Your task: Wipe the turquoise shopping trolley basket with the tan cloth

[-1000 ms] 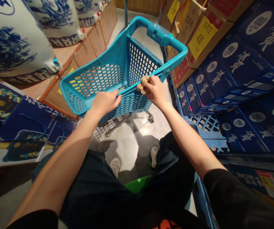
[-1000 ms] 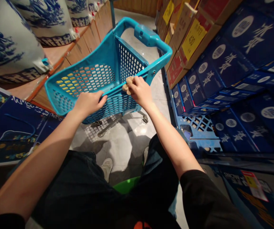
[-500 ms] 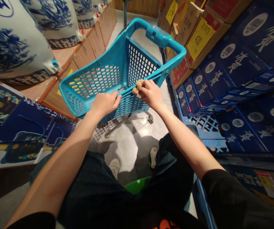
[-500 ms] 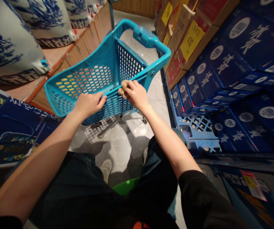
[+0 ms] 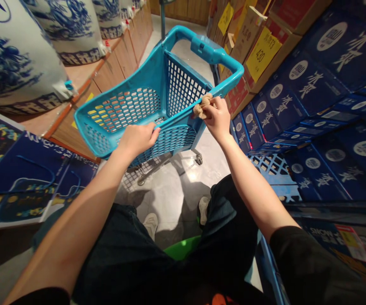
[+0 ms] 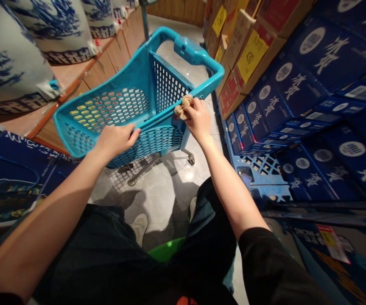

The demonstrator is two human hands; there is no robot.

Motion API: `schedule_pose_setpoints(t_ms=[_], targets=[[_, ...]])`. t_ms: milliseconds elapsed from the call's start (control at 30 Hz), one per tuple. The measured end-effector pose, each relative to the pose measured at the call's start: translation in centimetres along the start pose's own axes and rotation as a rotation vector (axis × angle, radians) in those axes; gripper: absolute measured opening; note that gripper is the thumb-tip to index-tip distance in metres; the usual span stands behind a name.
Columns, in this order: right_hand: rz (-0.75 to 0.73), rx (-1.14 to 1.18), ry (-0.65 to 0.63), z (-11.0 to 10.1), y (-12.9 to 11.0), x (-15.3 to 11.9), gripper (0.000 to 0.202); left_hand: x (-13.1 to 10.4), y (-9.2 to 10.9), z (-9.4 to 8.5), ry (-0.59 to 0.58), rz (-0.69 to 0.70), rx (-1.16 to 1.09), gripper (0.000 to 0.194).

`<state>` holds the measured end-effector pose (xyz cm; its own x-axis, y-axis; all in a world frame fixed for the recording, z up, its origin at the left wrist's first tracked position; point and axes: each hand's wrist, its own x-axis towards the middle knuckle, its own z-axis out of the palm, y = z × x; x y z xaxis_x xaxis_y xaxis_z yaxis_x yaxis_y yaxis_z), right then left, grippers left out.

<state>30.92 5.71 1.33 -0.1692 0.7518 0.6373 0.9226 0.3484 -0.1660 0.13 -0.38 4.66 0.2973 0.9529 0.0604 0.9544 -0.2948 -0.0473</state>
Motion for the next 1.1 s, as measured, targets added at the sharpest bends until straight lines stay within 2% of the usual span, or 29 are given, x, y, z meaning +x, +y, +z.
schedule_pose_setpoints(t_ms=[100,200,300,367,433,533,633,700,767,867,933,1000,1100], targets=[[-0.013,0.021,-0.009,0.5,-1.2,-0.5,0.019,0.1,-0.1,0.2,0.004,0.000,0.006,0.064],[-0.149,0.045,-0.098,0.6,-2.2,-0.6,0.018,0.1,-0.2,0.2,0.003,0.005,0.036,0.063],[-0.182,0.064,-0.108,0.0,-0.4,0.1,0.019,0.0,-0.3,0.1,-0.016,0.005,0.050,0.063],[-0.121,0.081,-0.033,-0.4,1.3,0.6,0.023,0.0,-0.2,0.0,-0.025,0.002,0.042,0.064],[-0.065,0.104,0.048,-0.4,2.1,0.6,0.027,0.0,-0.1,-0.1,-0.027,-0.005,0.032,0.064],[-0.045,0.089,0.041,0.5,0.4,-0.1,0.026,0.1,0.0,-0.3,-0.036,-0.012,0.041,0.063],[-0.201,0.053,-0.120,1.2,-2.1,-0.8,0.022,0.0,0.0,-0.4,-0.044,-0.008,0.065,0.063],[-0.313,0.056,-0.157,1.2,-2.3,-0.6,0.018,-0.1,0.0,-0.5,-0.053,-0.004,0.071,0.062],[-0.332,0.064,-0.081,0.7,-1.1,-0.2,0.018,-0.2,0.0,-0.6,-0.061,0.001,0.071,0.062],[-0.194,0.090,0.094,0.3,0.9,0.2,0.023,-0.2,0.1,-0.6,-0.061,-0.001,0.067,0.062],[-0.131,0.092,0.141,0.6,0.7,-0.1,0.024,-0.2,0.2,-0.7,-0.058,-0.008,0.063,0.063],[-0.150,0.074,0.106,1.1,-0.5,-0.6,0.021,-0.1,0.2,-0.6,-0.055,-0.015,0.057,0.063],[-0.277,0.050,-0.014,1.6,-1.8,-0.9,0.020,-0.2,0.1,-0.5,-0.041,-0.014,0.039,0.063]])
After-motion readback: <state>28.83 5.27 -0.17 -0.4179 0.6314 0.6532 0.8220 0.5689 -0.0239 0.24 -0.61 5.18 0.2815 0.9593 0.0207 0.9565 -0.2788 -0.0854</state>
